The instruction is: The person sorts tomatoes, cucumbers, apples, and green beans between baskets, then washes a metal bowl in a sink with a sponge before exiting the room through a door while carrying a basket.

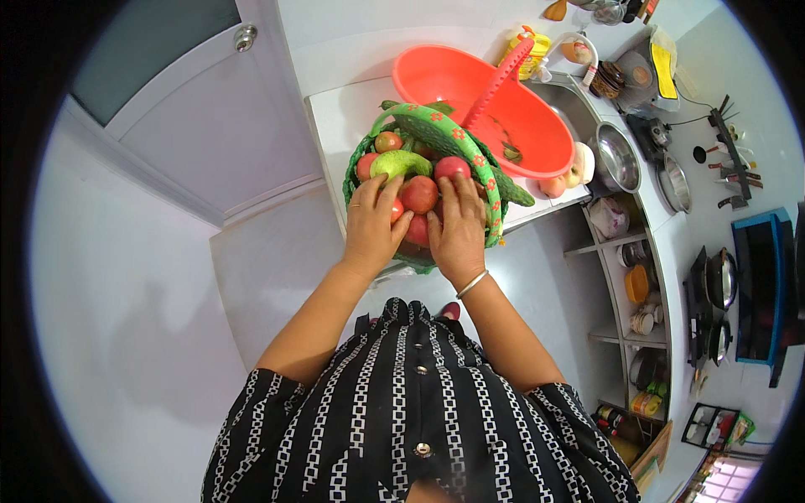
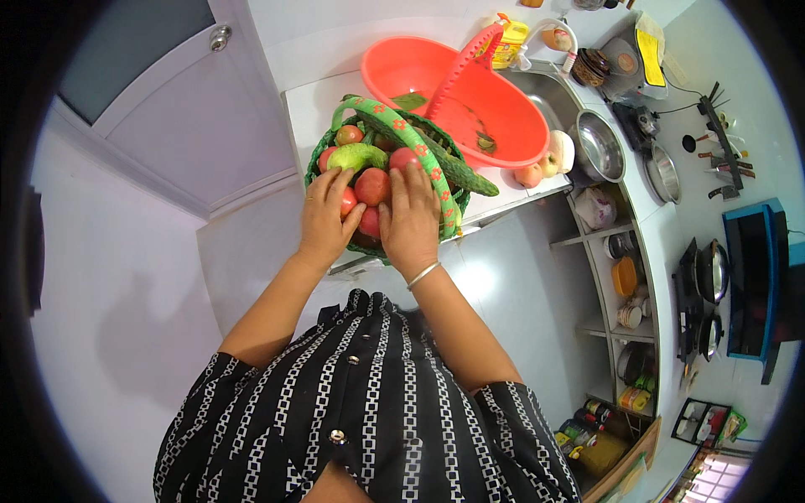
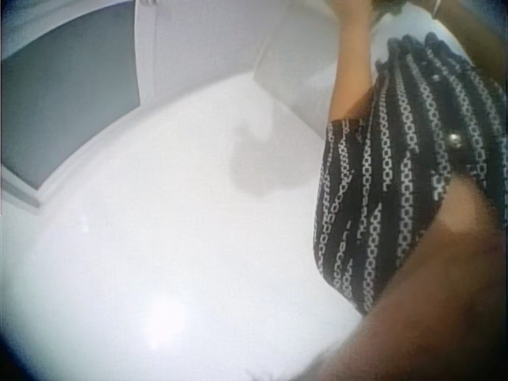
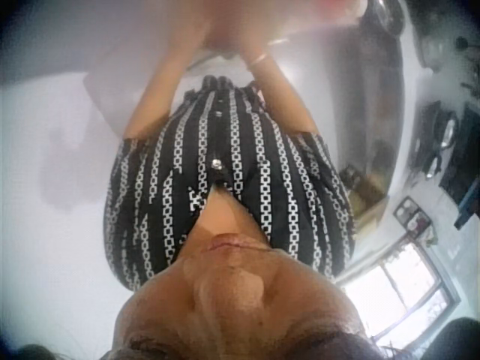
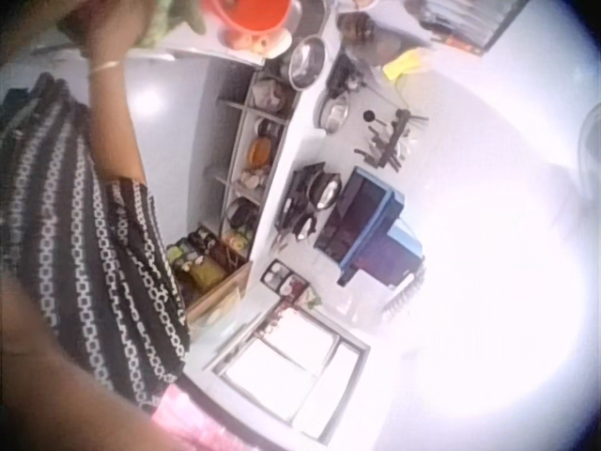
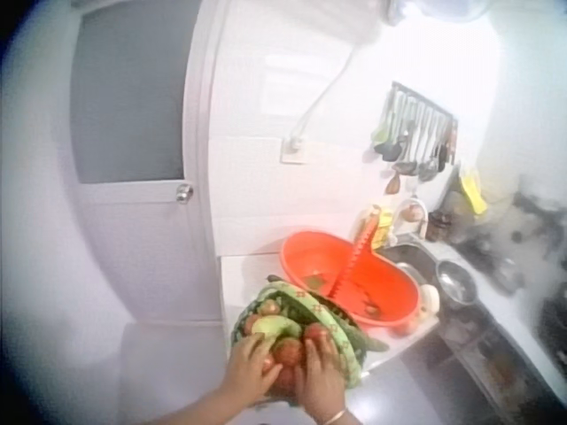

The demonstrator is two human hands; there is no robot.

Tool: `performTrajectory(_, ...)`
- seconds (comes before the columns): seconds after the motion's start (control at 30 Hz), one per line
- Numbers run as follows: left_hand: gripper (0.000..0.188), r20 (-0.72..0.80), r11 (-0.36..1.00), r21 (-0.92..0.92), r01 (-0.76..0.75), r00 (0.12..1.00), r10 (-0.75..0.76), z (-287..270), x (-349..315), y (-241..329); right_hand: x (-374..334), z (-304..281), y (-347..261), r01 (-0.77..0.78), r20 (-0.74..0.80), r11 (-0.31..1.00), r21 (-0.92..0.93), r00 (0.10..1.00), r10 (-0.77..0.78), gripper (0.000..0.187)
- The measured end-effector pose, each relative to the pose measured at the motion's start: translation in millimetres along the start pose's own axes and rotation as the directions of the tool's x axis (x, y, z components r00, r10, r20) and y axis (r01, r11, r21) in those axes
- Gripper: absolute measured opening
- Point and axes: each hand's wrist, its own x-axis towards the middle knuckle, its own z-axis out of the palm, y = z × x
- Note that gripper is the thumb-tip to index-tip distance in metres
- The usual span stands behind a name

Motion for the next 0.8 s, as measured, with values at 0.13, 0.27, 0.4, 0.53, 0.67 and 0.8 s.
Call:
performTrajectory(0.13,0.056,-0.011,0.993,0.111,-0.04,0.999,0.041,5,3,5,-5,-6,4,0.062,-0.04,0.996,-0.062,0.997,-0.064,0.05)
performTrajectory(0.27,0.057,0.067,0.997,0.078,-0.014,0.998,0.009,-1,4,4,-13,-47,-3,0.09,-0.055,0.98,0.177,0.995,-0.081,0.043)
performTrajectory(0.4,0.052,-0.044,0.99,-0.136,0.039,0.998,-0.046,-8,5,-3,-2,-82,13,0.144,-0.251,0.967,0.209,0.964,-0.089,0.033)
performTrajectory(0.53,0.035,-0.117,0.804,-0.57,0.172,0.951,-0.286,-11,20,15,12,-83,37,0.035,-0.179,0.927,0.374,0.983,0.035,0.028)
performTrajectory(0.67,0.028,0.085,0.556,-0.735,0.387,0.867,-0.491,-24,22,30,14,-83,50,0.039,-0.106,0.884,0.467,0.994,0.012,0.03)
performTrajectory(0.8,0.036,0.4,-0.031,-0.894,0.446,0.767,-0.502,-26,52,65,24,-76,58,-0.104,0.127,0.733,0.672,0.992,0.024,0.033)
